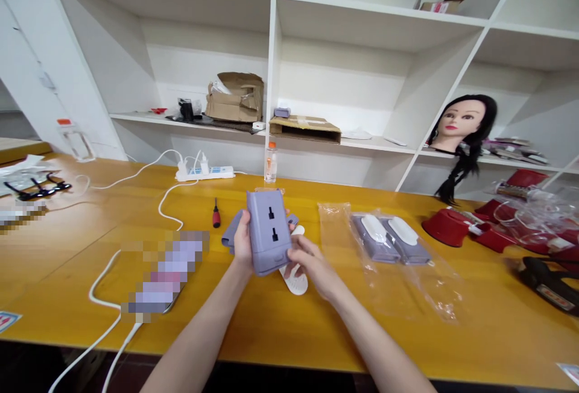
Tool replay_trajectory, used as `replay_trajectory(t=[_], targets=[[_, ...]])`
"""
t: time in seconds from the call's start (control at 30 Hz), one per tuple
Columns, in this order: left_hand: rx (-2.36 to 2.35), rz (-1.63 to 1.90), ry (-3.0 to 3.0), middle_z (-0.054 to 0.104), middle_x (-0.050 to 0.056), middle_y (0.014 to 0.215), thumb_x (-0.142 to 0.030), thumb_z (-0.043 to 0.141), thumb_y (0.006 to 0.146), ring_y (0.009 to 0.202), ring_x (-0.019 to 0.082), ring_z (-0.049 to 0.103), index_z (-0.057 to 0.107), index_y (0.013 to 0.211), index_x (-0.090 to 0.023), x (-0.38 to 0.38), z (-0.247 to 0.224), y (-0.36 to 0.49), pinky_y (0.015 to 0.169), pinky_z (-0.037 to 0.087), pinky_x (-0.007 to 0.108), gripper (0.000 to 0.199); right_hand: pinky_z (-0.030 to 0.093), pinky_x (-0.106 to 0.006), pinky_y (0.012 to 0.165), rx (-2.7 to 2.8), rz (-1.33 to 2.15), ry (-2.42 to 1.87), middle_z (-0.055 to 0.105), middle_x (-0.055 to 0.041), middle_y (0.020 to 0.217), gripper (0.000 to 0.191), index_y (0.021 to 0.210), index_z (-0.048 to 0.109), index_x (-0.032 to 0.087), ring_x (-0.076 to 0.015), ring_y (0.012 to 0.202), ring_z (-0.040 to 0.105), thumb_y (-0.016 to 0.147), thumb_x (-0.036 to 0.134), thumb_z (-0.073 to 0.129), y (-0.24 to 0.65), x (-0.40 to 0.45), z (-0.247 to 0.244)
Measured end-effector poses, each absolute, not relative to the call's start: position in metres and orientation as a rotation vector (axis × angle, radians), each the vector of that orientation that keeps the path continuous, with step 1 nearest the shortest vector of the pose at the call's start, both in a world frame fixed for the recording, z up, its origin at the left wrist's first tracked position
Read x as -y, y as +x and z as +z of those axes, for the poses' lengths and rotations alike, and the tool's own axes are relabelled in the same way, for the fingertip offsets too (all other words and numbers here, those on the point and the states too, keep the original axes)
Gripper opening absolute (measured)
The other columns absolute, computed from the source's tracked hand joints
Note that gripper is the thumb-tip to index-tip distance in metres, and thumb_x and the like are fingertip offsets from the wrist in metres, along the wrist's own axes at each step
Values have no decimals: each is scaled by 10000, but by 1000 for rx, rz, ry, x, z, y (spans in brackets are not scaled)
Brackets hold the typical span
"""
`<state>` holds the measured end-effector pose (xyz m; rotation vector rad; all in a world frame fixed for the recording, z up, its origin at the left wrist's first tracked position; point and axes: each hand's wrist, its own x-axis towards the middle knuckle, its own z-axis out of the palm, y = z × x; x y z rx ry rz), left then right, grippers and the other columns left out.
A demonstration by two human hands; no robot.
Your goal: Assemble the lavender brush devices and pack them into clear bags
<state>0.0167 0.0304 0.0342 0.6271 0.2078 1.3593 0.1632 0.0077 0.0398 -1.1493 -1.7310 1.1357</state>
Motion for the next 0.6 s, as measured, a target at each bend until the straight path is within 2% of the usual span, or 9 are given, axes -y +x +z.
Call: replay_trajectory(t=[0.07,0.13,0.2,0.3,0.6], targets=[[-209,1386,627,623,140,1094,-614,380,775,838,292,618,589,1120,-137,-27,34,22,717,491,455,624,332,-183,405,1577,1654,-1000,614,34,638,226,888,536,189,-113,463,592,673,256,547,160,-8,38],[-213,1412,636,624,136,1098,-620,372,772,831,287,620,594,1115,-145,-24,33,26,706,497,437,627,271,-182,354,1430,1905,-899,607,28,592,223,814,531,169,-94,376,528,612,240,594,157,-9,33],[-202,1416,657,621,141,1104,-635,357,766,839,287,617,602,1106,-138,-22,32,29,698,500,419,651,212,-187,321,1321,1962,-859,593,22,563,195,730,534,151,-60,321,435,577,222,632,156,-9,27],[-178,1421,706,623,142,1095,-643,360,755,847,288,609,619,1074,-132,-19,30,31,678,502,401,656,142,-186,328,1205,1974,-836,541,38,524,174,658,540,136,-28,346,348,550,174,672,157,-9,22],[-192,1475,826,606,144,1122,-654,450,703,864,300,605,614,1077,-139,-11,30,34,701,492,403,657,77,-190,380,1195,2049,-777,512,48,534,212,636,557,126,-5,391,299,502,117,721,160,-7,22]])
